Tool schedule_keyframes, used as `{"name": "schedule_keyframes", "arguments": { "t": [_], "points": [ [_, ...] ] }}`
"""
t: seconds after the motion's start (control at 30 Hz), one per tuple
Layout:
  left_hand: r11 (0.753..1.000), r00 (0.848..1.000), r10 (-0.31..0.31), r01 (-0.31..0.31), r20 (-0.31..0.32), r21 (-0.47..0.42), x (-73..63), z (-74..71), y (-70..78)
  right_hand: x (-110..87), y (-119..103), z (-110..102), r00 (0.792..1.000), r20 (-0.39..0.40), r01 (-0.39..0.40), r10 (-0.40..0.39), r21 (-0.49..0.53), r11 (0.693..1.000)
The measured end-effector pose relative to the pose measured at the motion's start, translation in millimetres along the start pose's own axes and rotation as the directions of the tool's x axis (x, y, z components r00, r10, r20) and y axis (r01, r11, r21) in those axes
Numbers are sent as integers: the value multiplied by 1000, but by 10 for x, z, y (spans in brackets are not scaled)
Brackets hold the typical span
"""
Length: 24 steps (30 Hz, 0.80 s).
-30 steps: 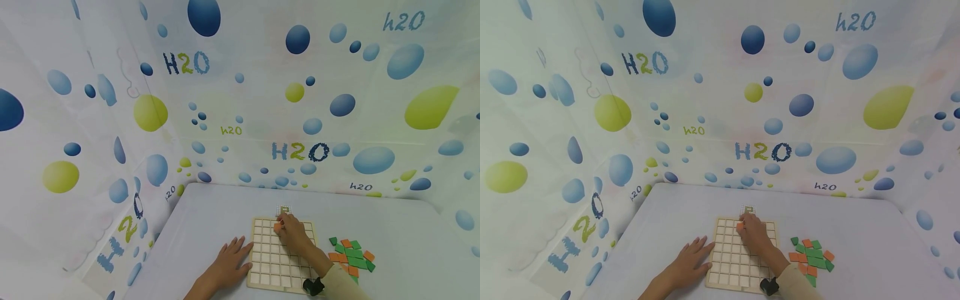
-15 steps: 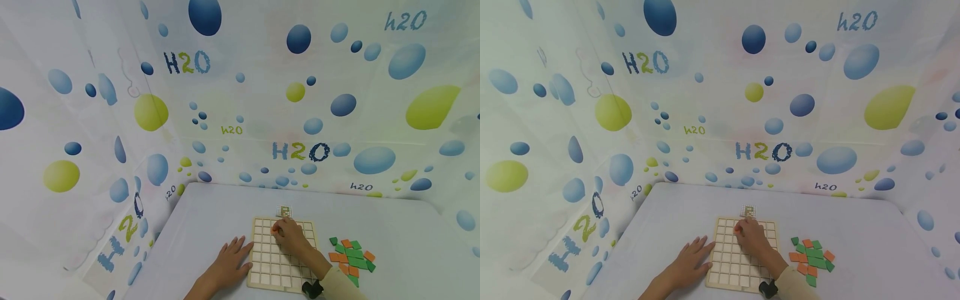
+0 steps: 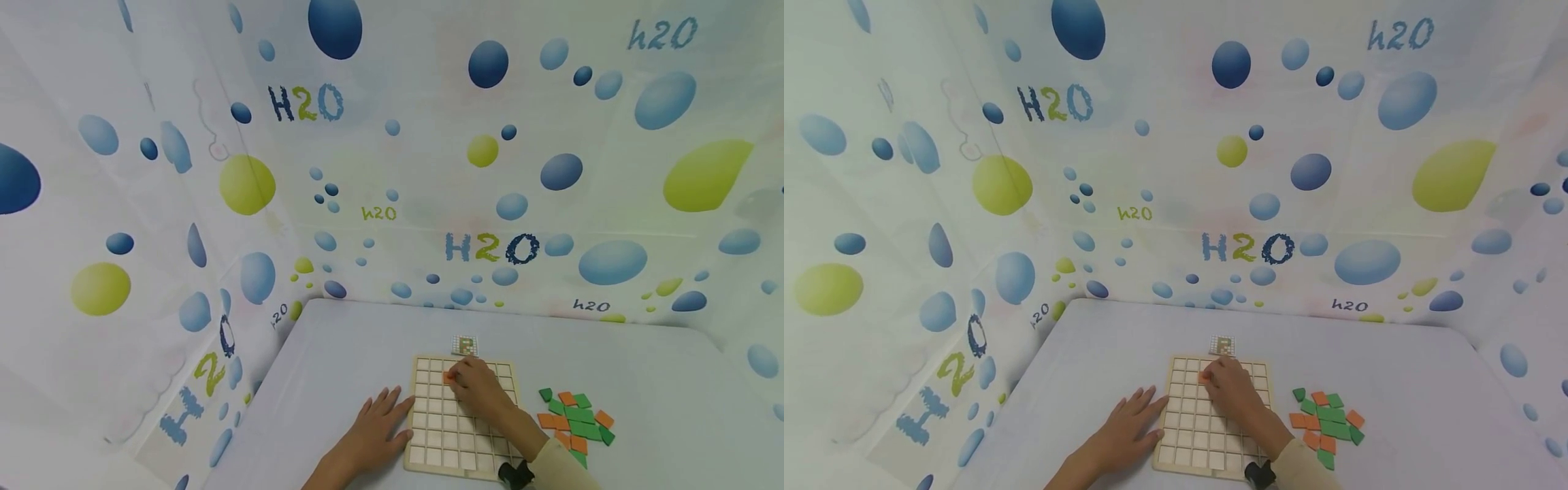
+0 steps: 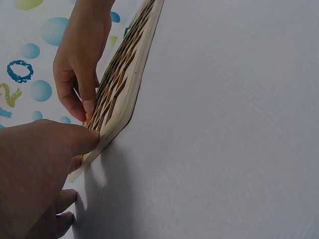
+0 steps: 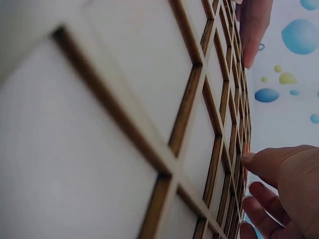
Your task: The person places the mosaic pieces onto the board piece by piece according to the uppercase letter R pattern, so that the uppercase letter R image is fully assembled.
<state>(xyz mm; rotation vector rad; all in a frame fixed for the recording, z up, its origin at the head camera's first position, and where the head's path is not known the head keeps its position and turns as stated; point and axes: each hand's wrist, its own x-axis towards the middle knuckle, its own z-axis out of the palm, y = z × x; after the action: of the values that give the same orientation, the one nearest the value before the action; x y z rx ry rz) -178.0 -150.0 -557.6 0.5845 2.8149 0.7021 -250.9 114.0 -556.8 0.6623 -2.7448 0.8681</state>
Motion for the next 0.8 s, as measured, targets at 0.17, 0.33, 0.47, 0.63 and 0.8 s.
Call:
{"name": "schedule_keyframes", "arguments": {
  "t": [0.17,0.33,0.47,0.63,0.8],
  "points": [
    [1000,1000,-10,10,10,-7,10,13,-4,-102,75,-119,997,51,-63,60,56,996],
    [1000,1000,-14,14,11,-1,0,10,5,-237,254,-317,976,109,-203,189,135,970],
    [1000,1000,-13,13,9,-1,-5,11,5,-380,455,-489,966,48,-258,254,78,963],
    [1000,1000,3,-3,5,-3,-12,5,-3,-596,681,-789,947,-4,-320,320,31,947],
    [1000,1000,8,-8,2,2,-18,-14,10,-723,944,-1160,871,63,-483,487,-61,873]
  ]
}}
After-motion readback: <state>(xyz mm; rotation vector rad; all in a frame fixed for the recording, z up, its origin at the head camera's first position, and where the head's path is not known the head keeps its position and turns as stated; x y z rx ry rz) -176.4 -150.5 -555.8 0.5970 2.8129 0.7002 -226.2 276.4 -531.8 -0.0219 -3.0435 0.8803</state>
